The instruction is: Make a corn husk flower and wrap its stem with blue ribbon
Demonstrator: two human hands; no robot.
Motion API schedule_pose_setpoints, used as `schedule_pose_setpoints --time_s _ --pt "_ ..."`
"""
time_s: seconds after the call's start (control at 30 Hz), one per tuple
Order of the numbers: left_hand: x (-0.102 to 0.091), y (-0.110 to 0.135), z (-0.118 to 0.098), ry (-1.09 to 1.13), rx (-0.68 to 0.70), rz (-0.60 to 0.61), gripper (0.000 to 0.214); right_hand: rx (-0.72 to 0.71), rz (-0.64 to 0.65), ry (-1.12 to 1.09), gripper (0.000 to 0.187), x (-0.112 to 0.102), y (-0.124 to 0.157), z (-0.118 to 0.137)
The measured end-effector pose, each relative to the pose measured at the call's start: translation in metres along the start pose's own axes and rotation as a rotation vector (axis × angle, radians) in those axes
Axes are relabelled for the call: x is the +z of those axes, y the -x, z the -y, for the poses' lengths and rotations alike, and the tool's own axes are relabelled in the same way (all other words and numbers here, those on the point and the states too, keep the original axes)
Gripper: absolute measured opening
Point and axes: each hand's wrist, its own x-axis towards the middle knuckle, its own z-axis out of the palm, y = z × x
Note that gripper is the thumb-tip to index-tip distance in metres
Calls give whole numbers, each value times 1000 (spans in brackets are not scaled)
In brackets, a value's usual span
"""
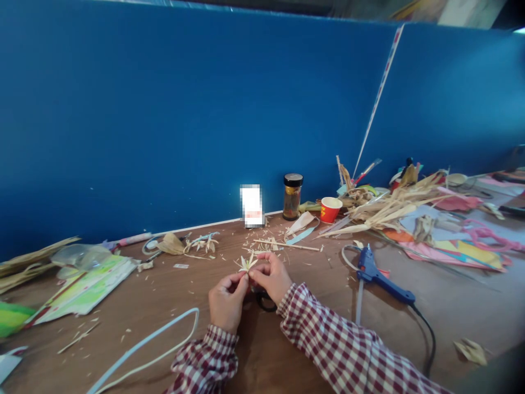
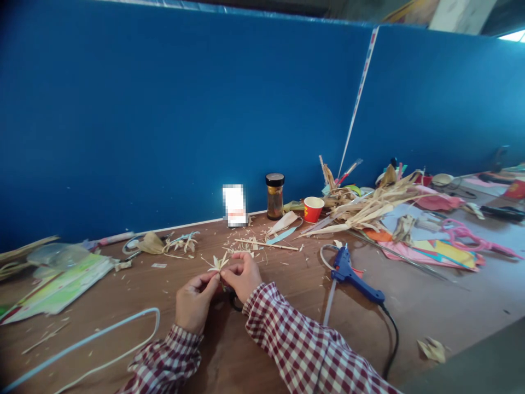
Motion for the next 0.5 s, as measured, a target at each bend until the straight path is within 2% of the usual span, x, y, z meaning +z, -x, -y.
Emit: schedule_pose_setpoints --time_s 0.5 --pt "1 1 3 -6 17 -21 24 -27 3 51 37 2 3 3"
